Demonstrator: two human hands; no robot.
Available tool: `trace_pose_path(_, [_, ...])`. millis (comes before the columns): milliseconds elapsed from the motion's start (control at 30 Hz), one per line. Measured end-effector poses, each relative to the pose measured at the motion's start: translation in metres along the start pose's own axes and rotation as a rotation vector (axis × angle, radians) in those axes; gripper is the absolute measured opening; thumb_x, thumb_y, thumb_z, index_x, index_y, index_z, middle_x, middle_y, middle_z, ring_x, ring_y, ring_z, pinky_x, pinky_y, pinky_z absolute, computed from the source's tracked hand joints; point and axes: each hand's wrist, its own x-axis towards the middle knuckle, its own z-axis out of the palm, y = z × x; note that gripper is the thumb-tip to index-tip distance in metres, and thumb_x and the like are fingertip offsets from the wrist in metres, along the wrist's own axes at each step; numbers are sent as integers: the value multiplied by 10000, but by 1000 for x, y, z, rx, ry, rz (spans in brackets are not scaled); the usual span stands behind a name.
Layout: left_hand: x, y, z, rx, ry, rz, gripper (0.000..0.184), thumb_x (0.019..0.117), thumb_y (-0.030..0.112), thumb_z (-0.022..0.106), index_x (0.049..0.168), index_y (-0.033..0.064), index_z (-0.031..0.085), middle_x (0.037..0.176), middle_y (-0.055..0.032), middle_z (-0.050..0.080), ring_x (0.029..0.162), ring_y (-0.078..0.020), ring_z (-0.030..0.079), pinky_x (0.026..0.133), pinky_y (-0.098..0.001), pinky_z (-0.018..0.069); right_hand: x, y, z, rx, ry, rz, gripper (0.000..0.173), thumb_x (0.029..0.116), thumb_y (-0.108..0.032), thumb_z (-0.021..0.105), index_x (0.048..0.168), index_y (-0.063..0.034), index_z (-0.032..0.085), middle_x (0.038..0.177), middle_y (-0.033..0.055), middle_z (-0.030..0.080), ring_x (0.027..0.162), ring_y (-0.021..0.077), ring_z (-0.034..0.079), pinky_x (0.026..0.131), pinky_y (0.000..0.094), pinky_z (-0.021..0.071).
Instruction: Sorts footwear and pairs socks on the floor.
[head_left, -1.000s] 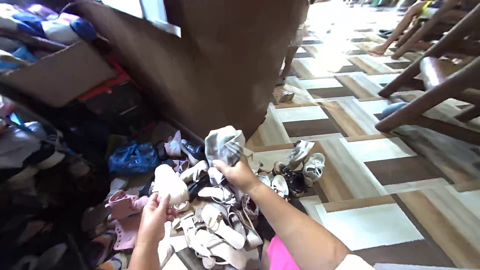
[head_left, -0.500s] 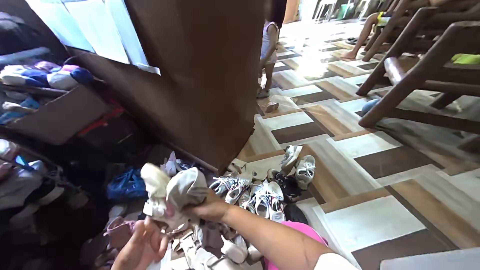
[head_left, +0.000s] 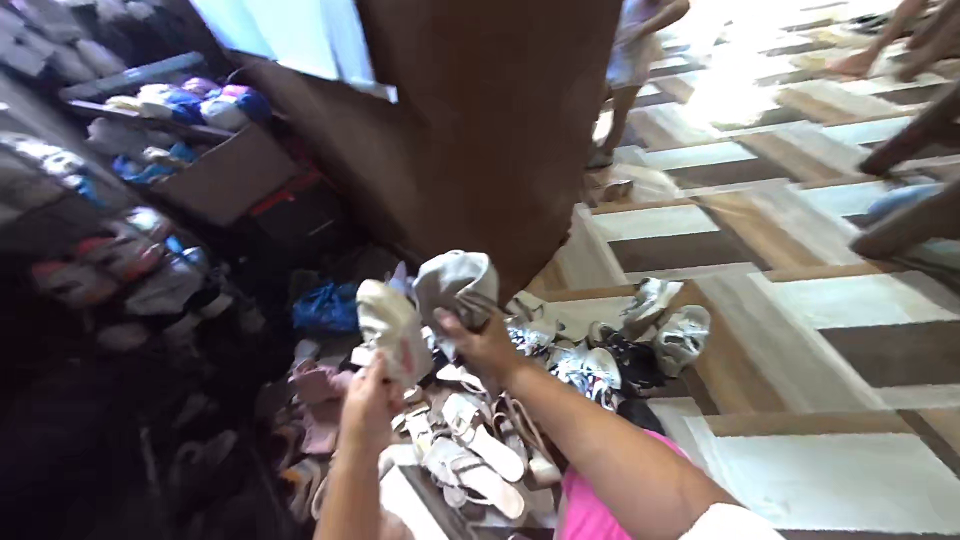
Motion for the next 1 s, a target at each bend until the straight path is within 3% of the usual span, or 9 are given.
trace_pose_path(67, [-7, 0, 12, -112, -59, -65, 471, 1132, 333, 182, 1018, 110, 582, 615, 48, 584, 473, -29, 502, 452, -188, 446, -10, 9, 14, -104, -38, -148, 408, 902, -266, 733, 1152, 47, 655, 964, 90, 728, 904, 98, 699, 862, 318, 591])
trace_pose_path(167, [-16, -4, 24, -199, -103, -107, 495, 1129, 305, 129, 946, 121, 550, 577, 46, 563, 448, -25, 487, 432, -174, 416, -22, 9, 28, -362, -103, -219, 450, 837, -245, 781, 1124, 87, 682, 1095, 228, 704, 980, 316, 715, 886, 489, 584])
trace_pose_path(233, [-20, -10, 21, -169, -149, -105, 494, 1128, 311, 125, 972, 102, 544, 564, 38, 545, 439, -35, 487, 432, -174, 427, -15, 2, 23, -447, -103, -130, 418, 830, -180, 794, 1143, 76, 687, 1163, 250, 672, 996, 366, 696, 887, 543, 568])
trace_pose_path(367, [-31, -14, 20, 38, -179, -62, 312, 1118, 191, 255, 1028, 48, 517, 577, 30, 571, 456, -46, 537, 473, -196, 481, -9, 2, 18, -539, -64, -193, 452, 838, -148, 792, 1191, 92, 641, 1181, 276, 658, 996, 391, 702, 869, 559, 574])
trace_pose_path(467, [-28, -22, 14, 326, -119, 94, 188, 1050, 75, 442, 1091, -41, 584, 733, 2, 594, 551, -41, 564, 549, -222, 521, -10, 4, 25, -588, -135, -435, 323, 752, -92, 795, 1057, 3, 751, 1021, 235, 671, 810, 370, 703, 648, 536, 587])
trace_pose_path(567, [-23, -26, 3, 713, -70, 265, 300, 1035, 141, 485, 1067, -88, 675, 902, -172, 667, 797, -228, 663, 793, -415, 559, -1, -2, 16, -634, -145, -350, 283, 780, -78, 813, 1040, 12, 745, 1098, 244, 669, 850, 375, 705, 694, 560, 583])
trace_pose_path(667, [-30, -21, 5, 959, -61, 298, 308, 1039, 147, 514, 1118, -86, 700, 1085, -265, 700, 1104, -374, 668, 1024, -503, 489, -5, 1, 24, -732, -88, -480, 282, 737, -81, 818, 989, 26, 748, 1048, 249, 669, 825, 380, 708, 645, 531, 591])
trace_pose_path(800, [-31, -44, 5, 1110, 106, 545, 232, 985, 122, 597, 1091, -31, 736, 1050, -229, 734, 1011, -378, 727, 905, -508, 581, -14, 1, 38, -765, -235, -592, 157, 776, -54, 757, 933, -46, 761, 932, 191, 661, 772, 348, 693, 579, 492, 571])
trace_pose_path(1000, [-31, -35, 11, 1326, 17, 280, 281, 1041, 140, 499, 1127, -23, 710, 1095, -261, 699, 1007, -420, 708, 834, -539, 576, 7, -24, 15, -909, -284, -268, 320, 786, -158, 859, 1006, 36, 729, 1057, 245, 663, 883, 409, 696, 720, 588, 569])
